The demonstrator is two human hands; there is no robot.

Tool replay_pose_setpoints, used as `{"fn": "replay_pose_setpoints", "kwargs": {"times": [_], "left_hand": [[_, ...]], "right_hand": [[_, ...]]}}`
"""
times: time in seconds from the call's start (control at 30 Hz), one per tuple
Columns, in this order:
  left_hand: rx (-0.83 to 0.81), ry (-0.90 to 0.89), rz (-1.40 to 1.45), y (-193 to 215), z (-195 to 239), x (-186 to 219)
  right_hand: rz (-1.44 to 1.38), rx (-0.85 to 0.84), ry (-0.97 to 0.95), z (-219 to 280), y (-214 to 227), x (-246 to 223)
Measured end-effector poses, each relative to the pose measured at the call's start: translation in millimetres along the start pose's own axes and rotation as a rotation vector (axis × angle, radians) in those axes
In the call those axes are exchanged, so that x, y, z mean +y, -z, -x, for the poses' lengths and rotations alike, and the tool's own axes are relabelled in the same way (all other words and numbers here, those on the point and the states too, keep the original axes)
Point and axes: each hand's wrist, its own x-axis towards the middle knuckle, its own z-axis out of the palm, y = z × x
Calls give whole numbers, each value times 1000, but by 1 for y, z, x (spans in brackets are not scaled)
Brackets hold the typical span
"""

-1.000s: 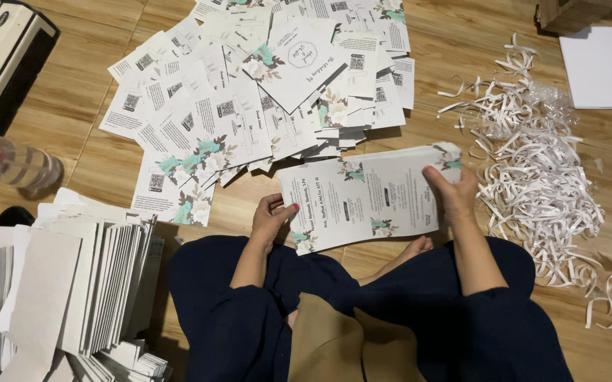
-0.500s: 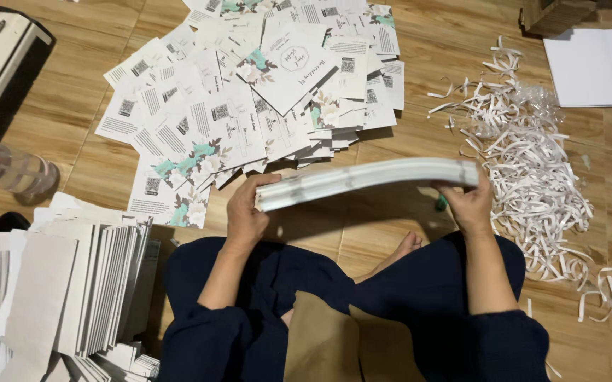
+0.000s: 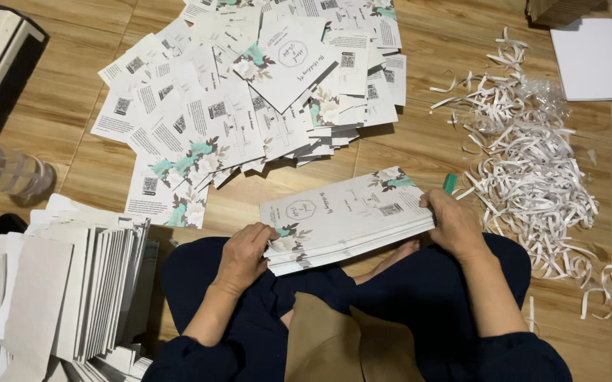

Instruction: The person sits on the floor and folds printed paper cards in half using a green plastic tool to press the crease. They handle the cards one by one, folding them and stacking them into a neat pile.

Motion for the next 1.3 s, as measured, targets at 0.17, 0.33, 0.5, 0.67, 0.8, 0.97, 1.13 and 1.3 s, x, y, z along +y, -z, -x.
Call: {"fn": "replay_pose_setpoints", "kwargs": {"times": [0.17,0.33,0.5,0.67,0.8,0.97,1.13,1.3], "left_hand": [[59,11,11,-1,0,4],[121,26,79,-8,0,-3],[164,86,193,20,-19,15],[180,56,241,35,-39,40],[214,-185,65,55,-69,74],[323,-245,58,63,-96,93],[599,101,413,36,-89,104],[145,1048,1815,-11,-52,110]], "right_hand": [[-27,-28,-16,-1,0,-2],[-25,18,-1,-2,-2,3],[42,137,86,-5,-10,9],[-95,154,298,-10,17,-58],[-435,283,494,-8,42,-144],[-619,379,452,-8,35,-134],[-696,540,214,-26,73,-124],[-1563,793,-273,-41,114,-131]]}}
